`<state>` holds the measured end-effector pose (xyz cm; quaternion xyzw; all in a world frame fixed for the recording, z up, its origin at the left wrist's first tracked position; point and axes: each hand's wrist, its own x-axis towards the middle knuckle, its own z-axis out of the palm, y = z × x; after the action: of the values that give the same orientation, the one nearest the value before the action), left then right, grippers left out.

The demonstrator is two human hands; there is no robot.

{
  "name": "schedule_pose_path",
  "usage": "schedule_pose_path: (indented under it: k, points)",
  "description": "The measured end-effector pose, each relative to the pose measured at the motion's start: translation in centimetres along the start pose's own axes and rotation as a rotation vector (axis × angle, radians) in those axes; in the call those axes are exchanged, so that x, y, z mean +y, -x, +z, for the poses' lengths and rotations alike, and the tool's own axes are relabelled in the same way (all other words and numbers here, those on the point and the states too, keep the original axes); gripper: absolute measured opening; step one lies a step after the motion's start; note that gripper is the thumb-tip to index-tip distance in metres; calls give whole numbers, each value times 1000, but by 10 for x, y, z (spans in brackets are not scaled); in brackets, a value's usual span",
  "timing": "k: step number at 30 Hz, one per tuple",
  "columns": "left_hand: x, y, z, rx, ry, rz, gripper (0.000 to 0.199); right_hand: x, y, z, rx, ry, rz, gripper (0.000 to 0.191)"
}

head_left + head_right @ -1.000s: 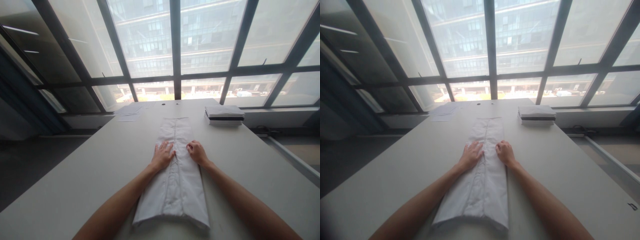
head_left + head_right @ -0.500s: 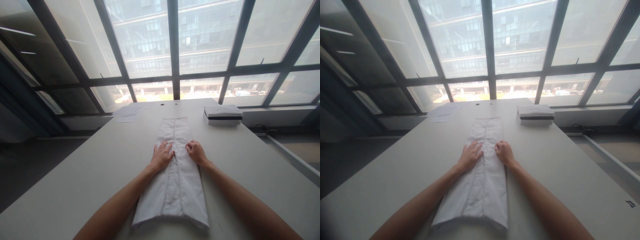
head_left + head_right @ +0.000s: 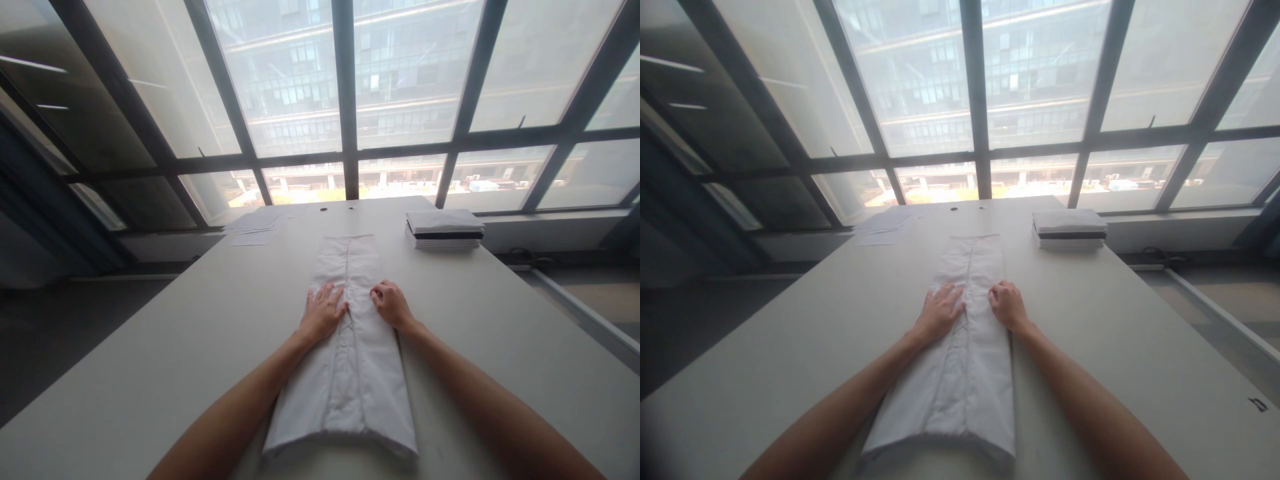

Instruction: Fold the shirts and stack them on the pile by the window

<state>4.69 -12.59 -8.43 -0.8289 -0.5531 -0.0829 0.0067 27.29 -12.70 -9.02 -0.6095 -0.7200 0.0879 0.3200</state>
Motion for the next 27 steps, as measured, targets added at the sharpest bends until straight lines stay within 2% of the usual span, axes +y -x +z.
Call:
schedule_pose_path:
  k: [27]
  points:
    - [0,0,0,-1,-1,-2,53,-2,1,-2,-5,18,8,22]
